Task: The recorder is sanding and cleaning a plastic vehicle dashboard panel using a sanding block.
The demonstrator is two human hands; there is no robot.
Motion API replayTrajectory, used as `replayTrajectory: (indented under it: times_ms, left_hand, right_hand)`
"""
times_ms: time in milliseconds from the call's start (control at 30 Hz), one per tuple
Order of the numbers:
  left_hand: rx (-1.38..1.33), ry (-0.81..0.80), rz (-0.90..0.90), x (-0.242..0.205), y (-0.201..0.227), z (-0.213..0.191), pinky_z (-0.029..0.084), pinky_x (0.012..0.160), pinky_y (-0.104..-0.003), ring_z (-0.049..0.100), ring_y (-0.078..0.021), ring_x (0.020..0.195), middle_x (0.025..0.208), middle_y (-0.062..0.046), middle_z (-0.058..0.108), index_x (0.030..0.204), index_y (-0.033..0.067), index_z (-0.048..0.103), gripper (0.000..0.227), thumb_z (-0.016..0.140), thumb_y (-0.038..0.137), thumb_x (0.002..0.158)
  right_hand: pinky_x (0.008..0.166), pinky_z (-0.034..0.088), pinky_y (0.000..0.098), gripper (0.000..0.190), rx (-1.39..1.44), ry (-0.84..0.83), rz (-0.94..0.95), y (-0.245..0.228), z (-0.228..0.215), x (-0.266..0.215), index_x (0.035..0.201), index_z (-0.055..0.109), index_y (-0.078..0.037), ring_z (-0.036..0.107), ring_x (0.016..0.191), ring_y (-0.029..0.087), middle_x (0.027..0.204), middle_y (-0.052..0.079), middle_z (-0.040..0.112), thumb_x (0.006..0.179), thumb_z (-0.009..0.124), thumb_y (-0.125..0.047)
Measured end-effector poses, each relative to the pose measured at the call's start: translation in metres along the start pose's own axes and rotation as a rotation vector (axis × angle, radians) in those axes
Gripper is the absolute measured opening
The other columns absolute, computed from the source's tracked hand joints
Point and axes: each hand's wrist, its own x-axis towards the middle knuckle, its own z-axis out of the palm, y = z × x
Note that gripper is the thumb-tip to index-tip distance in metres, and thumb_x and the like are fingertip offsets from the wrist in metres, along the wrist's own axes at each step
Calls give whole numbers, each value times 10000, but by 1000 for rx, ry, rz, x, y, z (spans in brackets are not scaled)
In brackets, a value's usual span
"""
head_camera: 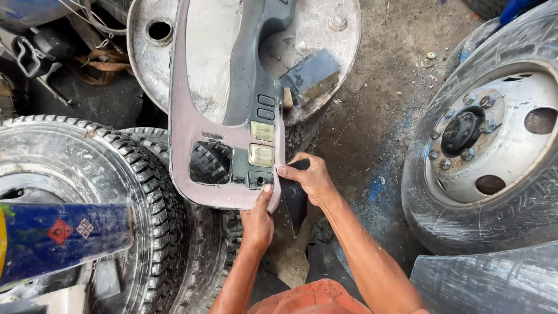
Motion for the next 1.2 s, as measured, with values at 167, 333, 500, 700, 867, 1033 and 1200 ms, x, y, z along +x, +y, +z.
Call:
replayTrajectory:
  times_ms: [167,333,500,700,867,1033,1200]
  left_hand:
    - [38,-17,46,-4,-7,-7,508,896,-347,634,-175,995,1088,-101,664,1154,-64,629,304,718,138,946]
    - [1,12,-3,-2,2,3,521,902,-346,649,-185,1006,1095,-90,672,1156,-31,626,313,711,138,907]
    - [89,-8,48,-8,5,2,493,910,-331,611,-171,1029,1113,-82,663,1181,-56,639,329,710,160,942]
    - [108,-3,-23,-4,-3,-7,491,846,-349,602,-175,974,1063,-97,652,1141,-64,646,300,702,178,973]
    - [90,-12,28,-1,-2,-1,501,905,-352,627,-172,998,1084,-82,675,1135,-53,659,287,700,155,942]
    - [9,35,0,-2,7,0,504,933,-345,636,-168,1035,1126,-80,663,1210,-5,624,344,705,136,907]
    - [-2,11,-62,-3,4,-1,543,904,-390,675,-206,1045,1131,-109,680,1206,-10,610,348,686,137,900]
  right_hand:
    - [863,549,450,211,395,85,432,-7,2,33,828,695,-14,712,810,257,886,198,756,738,883,-46]
    - [837,626,355,215,323,111,480,-5,1,33,804,689,-24,758,811,186,877,140,790,713,883,-21]
    - [635,565,378,199,483,241,459,-6,5,49,844,680,-10,683,692,212,856,164,735,767,864,-10]
    - [603,614,338,180,442,160,551,-11,2,48,841,680,-25,724,682,204,841,165,762,765,843,-42]
    - [633,610,342,198,440,178,552,10,-5,31,856,677,-10,714,697,187,850,159,745,790,863,-32]
    - [605,611,352,186,600,183,568,-8,5,43,839,683,-40,713,652,189,812,143,749,749,843,-18]
    - [727,560,260,221,418,23,413,30,-2,11,814,688,-7,643,758,118,807,67,700,830,908,1]
